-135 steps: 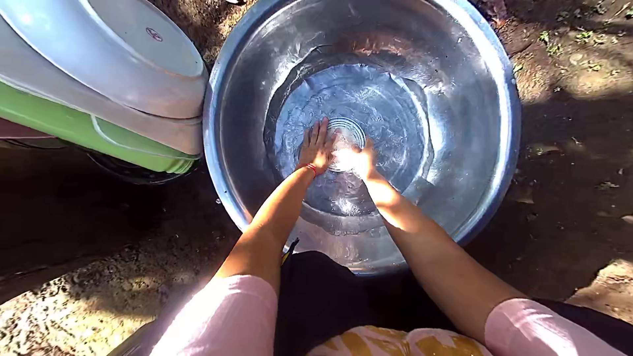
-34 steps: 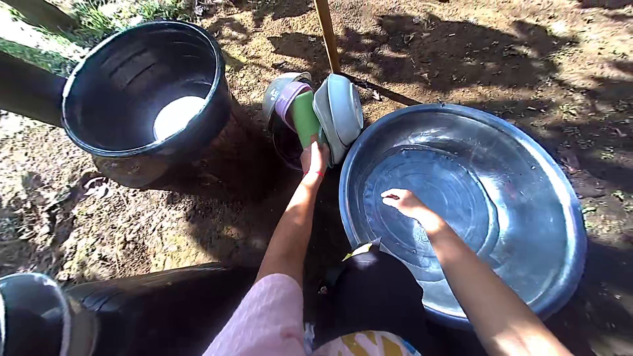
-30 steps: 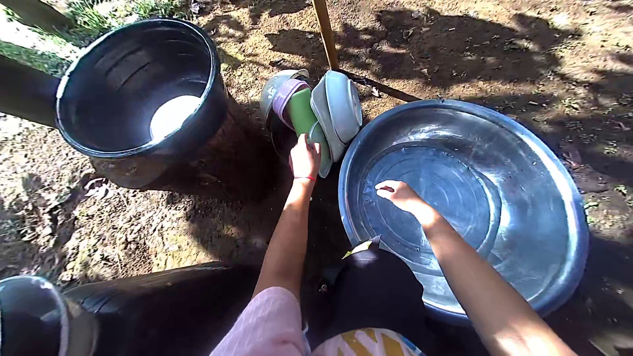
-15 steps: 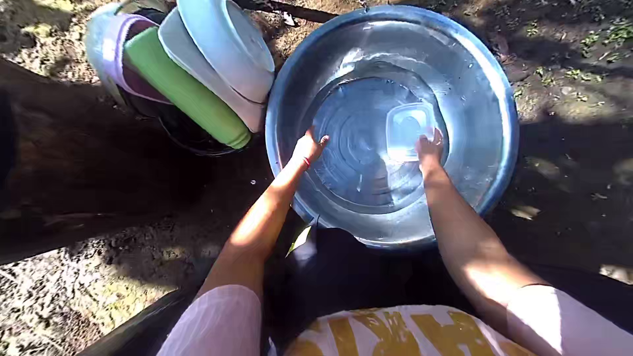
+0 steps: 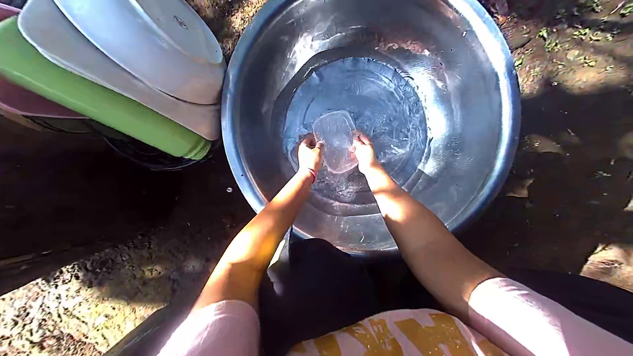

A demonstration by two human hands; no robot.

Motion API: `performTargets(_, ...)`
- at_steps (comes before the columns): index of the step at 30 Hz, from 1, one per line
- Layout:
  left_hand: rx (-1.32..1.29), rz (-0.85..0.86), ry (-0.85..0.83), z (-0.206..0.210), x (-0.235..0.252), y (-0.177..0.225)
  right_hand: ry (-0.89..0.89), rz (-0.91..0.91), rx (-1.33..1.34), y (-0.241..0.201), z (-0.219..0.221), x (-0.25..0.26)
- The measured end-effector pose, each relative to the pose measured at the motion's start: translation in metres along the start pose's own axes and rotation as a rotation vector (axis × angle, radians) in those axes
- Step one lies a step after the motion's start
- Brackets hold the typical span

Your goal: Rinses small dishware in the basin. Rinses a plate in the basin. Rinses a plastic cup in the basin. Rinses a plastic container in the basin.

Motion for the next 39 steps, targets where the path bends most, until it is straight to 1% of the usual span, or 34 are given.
performTargets(1,0.034,0.090,0.005,-0.002,-0.008,0.011,-0.029,0.003,0.051,-0.006,0.002,-0.001)
performTargets(3,0.193,0.315,-0.004,-0.005,-0.027,0.035,-0.138,0.035,0.120,-0.022,0.001,-0.002)
performTargets(5,0.399,0.538,-0.003,-0.004,-0.042,0.045,-0.207,0.194,0.225,-0.046,-0.003,-0.005)
performTargets(6,0.489,0.657,-0.022,-0.002,-0.046,0.044,-0.270,0.231,0.319,-0.059,-0.009,-0.005)
performTargets(8,0.661,0.947,-0.045,0.005,-0.043,0.035,-0.415,0.164,0.469,-0.081,-0.032,-0.010)
performTargets(9,0.743,1.063,-0.060,0.009,-0.038,0.030,-0.461,0.120,0.481,-0.084,-0.046,-0.012)
performTargets(10,0.821,1.124,-0.064,0.011,-0.032,0.025,-0.485,0.094,0.437,-0.081,-0.059,-0.011)
performTargets(11,0.883,1.100,-0.064,0.009,-0.025,0.020,-0.442,0.094,0.367,-0.077,-0.071,-0.011)
performTargets(12,0.912,0.962,-0.076,0.004,-0.017,0.017,-0.370,0.100,0.296,-0.070,-0.081,-0.009)
performTargets(13,0.848,0.735,-0.079,-0.005,-0.010,0.013,-0.314,0.104,0.259,-0.059,-0.091,-0.008)
performTargets(14,0.690,0.478,-0.028,-0.015,-0.003,0.005,-0.255,0.101,0.259,-0.044,-0.100,-0.006)
performTargets(15,0.475,0.219,0.075,-0.023,0.003,-0.004,-0.183,0.095,0.273,-0.027,-0.106,-0.003)
performTargets(16,0.214,-0.003,0.187,-0.022,0.006,-0.015,-0.117,0.096,0.254,-0.014,-0.107,-0.006)
performTargets(17,-0.048,-0.148,0.244,-0.012,0.008,-0.021,-0.074,0.102,0.204,-0.004,-0.103,-0.014)
performTargets(18,-0.286,-0.200,0.186,0.006,0.007,-0.022,-0.045,0.117,0.148,0.001,-0.092,-0.023)
performTargets(19,-0.443,-0.187,0.045,0.025,0.005,-0.018,-0.064,0.154,0.140,0.006,-0.079,-0.028)
performTargets(20,-0.484,-0.131,-0.057,0.041,0.003,-0.010,-0.094,0.200,0.201,0.011,-0.063,-0.030)
performTargets(21,-0.360,-0.035,-0.089,0.049,0.002,-0.001,-0.107,0.240,0.284,0.014,-0.049,-0.033)
performTargets(22,-0.137,0.042,-0.038,0.049,0.001,0.006,-0.112,0.270,0.328,0.019,-0.039,-0.036)
performTargets(23,0.058,0.061,0.044,0.042,-0.001,0.008,-0.138,0.293,0.351,0.024,-0.036,-0.039)
performTargets(24,0.148,0.010,0.124,0.033,0.000,0.005,-0.189,0.301,0.350,0.029,-0.037,-0.038)
performTargets(25,0.126,-0.080,0.154,0.025,0.003,0.000,-0.228,0.303,0.339,0.032,-0.040,-0.033)
performTargets(26,0.055,-0.168,0.135,0.022,0.004,-0.005,-0.250,0.292,0.329,0.037,-0.045,-0.029)
performTargets(27,-0.036,-0.192,0.103,0.022,0.003,-0.008,-0.265,0.276,0.323,0.038,-0.050,-0.027)
performTargets(28,-0.083,-0.134,0.049,0.022,0.001,-0.005,-0.247,0.260,0.322,0.036,-0.054,-0.024)
performTargets(29,-0.052,-0.007,-0.005,0.020,-0.002,0.002,-0.215,0.253,0.331,0.029,-0.057,-0.020)
performTargets(31,0.189,0.364,-0.132,0.017,-0.021,0.024,-0.165,0.300,0.382,0.010,-0.064,-0.014)
performTargets(32,0.356,0.561,-0.173,0.015,-0.032,0.030,-0.179,0.337,0.393,-0.001,-0.068,-0.013)
performTargets(34,0.658,0.919,-0.228,0.014,-0.041,0.029,-0.292,0.350,0.345,-0.024,-0.079,-0.012)
performTargets(35,0.768,1.035,-0.267,0.016,-0.039,0.021,-0.323,0.328,0.241,-0.032,-0.083,-0.012)
performTargets(36,0.858,1.088,-0.307,0.018,-0.034,0.011,-0.313,0.269,0.118,-0.038,-0.086,-0.014)
performTargets(37,0.933,1.075,-0.323,0.022,-0.025,0.002,-0.287,0.188,0.010,-0.042,-0.089,-0.013)
performTargets(38,0.982,0.963,-0.315,0.024,-0.014,-0.006,-0.207,0.098,-0.091,-0.042,-0.092,-0.011)
performTargets(39,0.974,0.771,-0.278,0.025,-0.003,-0.012,-0.104,0.024,-0.185,-0.043,-0.097,-0.009)
Point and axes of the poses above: each hand's wrist, its own x-axis towards the middle knuckle, its own z-axis out of the palm, y = z × x, the point moved 3 cm from there along x, towards the middle knuckle, and after that the axes turned 5 degrees about -y, right-handed, at the moved point
